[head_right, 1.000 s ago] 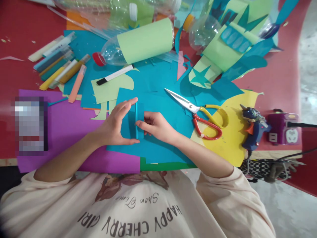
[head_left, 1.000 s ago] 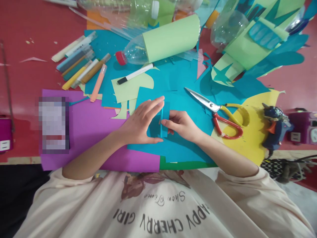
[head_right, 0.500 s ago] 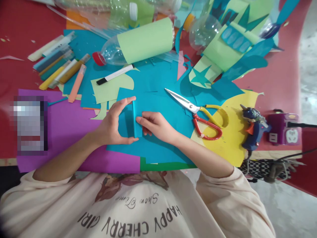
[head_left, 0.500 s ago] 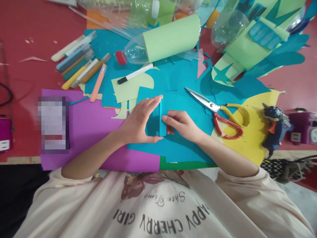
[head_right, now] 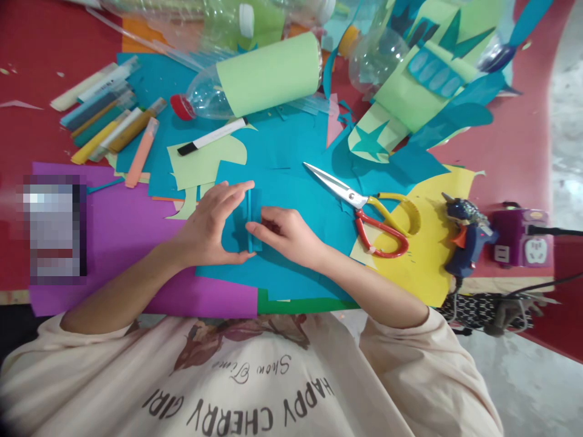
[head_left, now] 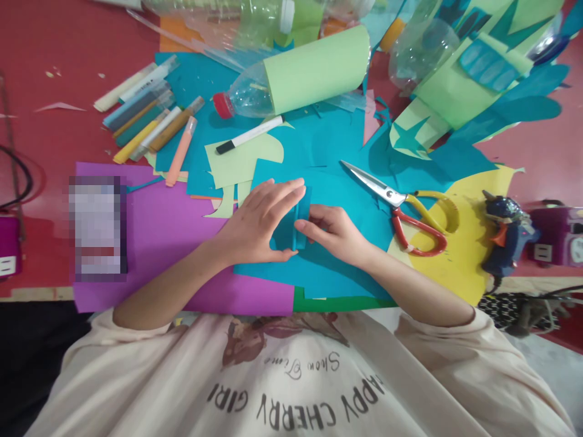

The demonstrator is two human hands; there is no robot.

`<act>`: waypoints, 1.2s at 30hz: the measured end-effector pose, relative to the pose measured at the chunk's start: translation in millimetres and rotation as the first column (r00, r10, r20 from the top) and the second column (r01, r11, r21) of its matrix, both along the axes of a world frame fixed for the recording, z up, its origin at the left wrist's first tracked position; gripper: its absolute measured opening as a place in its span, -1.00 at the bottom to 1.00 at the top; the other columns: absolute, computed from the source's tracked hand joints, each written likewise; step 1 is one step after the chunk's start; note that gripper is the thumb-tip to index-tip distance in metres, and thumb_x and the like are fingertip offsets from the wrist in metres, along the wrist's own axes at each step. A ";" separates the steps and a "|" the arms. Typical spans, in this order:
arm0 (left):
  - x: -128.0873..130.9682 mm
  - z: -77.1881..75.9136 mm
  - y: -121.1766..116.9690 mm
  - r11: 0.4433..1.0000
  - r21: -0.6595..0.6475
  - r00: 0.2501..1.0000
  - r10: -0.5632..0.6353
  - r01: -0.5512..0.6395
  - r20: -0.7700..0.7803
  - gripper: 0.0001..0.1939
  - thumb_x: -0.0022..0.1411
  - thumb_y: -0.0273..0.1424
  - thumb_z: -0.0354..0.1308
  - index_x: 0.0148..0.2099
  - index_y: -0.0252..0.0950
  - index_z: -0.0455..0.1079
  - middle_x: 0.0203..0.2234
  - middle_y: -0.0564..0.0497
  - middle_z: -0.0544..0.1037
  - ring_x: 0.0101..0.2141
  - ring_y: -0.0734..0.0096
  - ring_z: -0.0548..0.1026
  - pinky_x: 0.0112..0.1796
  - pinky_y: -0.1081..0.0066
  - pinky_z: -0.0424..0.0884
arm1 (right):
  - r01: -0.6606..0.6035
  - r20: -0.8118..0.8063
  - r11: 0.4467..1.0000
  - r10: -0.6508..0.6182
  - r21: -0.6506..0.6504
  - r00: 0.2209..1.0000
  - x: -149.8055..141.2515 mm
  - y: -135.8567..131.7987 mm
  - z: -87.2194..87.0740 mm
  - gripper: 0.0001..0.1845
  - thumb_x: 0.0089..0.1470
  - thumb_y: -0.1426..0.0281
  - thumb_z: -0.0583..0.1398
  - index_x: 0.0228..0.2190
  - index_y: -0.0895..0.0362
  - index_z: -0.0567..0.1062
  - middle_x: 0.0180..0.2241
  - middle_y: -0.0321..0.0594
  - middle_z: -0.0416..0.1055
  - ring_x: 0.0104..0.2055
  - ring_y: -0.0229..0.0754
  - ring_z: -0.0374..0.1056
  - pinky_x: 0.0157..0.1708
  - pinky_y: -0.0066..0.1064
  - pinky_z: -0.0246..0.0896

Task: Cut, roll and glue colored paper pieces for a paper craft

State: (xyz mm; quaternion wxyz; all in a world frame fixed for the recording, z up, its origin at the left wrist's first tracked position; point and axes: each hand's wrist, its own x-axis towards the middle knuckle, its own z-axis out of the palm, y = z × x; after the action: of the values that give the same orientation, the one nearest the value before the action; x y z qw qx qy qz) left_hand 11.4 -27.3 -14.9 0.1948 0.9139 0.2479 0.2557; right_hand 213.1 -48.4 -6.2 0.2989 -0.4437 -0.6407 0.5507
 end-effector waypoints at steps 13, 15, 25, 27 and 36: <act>11.4 4.0 -0.1 0.514 -0.856 0.905 0.387 -0.052 0.177 -0.57 0.20 -0.02 0.19 -0.13 -0.29 0.46 -0.26 -0.09 0.57 -0.33 0.38 0.55 -0.33 0.44 0.53 | -0.062 0.013 0.996 0.061 0.064 0.998 1.1 2.4 -1.2 -0.52 0.24 0.03 0.06 -0.56 0.09 0.20 -0.61 -0.38 0.17 -0.57 -0.36 0.09 -0.54 -0.45 -0.01; 14.7 8.6 0.3 0.485 -0.871 0.880 0.443 -0.075 0.171 -0.60 0.12 -0.03 0.27 -0.34 -0.32 0.45 -0.39 -0.02 0.54 -0.44 0.46 0.51 -0.40 0.47 0.49 | -0.075 0.024 0.992 0.073 0.099 0.997 0.2 2.9 -1.5 -0.52 0.24 0.03 0.05 -0.56 0.09 0.19 -0.60 -0.38 0.15 -0.56 -0.37 0.07 -0.54 -0.45 -0.01; 13.9 15.0 -1.9 0.540 -0.824 0.858 0.493 -0.170 0.146 -0.75 0.06 -0.21 0.29 -0.42 -0.30 0.46 -0.50 0.03 0.59 -0.45 0.43 0.54 -0.40 0.50 0.48 | -0.025 0.041 1.000 0.024 0.011 0.999 -5.7 4.2 -3.1 -0.41 0.13 -0.11 0.09 -0.63 0.08 0.17 -0.69 -0.44 0.05 -0.61 -0.38 -0.04 -0.60 -0.45 -0.11; 13.1 14.5 -0.6 0.511 -0.843 0.850 0.509 -0.168 0.139 -0.75 0.03 -0.20 0.30 -0.44 -0.30 0.45 -0.52 0.03 0.58 -0.48 0.44 0.53 -0.43 0.49 0.48 | -0.028 0.066 1.000 0.027 0.010 0.997 -4.1 3.5 2.7 -0.43 0.15 -0.08 0.10 -0.63 0.10 0.22 -0.69 -0.42 0.09 -0.62 -0.38 -0.02 -0.60 -0.45 -0.11; 10.6 12.4 9.0 0.371 -0.918 0.778 0.614 -0.139 0.131 -0.71 -0.11 -0.22 0.37 -0.47 -0.30 0.41 -0.63 0.11 0.50 -0.60 0.52 0.48 -0.51 0.49 0.50 | 0.555 0.516 0.752 -0.653 0.355 0.554 110.9 -56.3 46.6 -0.77 0.02 0.18 0.21 -0.39 0.09 0.50 -0.36 -0.09 0.50 -0.42 -0.13 0.37 -0.47 -0.30 0.24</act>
State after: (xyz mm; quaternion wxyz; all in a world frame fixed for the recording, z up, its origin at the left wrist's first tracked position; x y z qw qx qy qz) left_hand 22.0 -18.3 -2.5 0.6166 0.5084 0.4978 0.3370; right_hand 323.9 -104.7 40.4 0.2782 -0.7657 -0.5482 0.1893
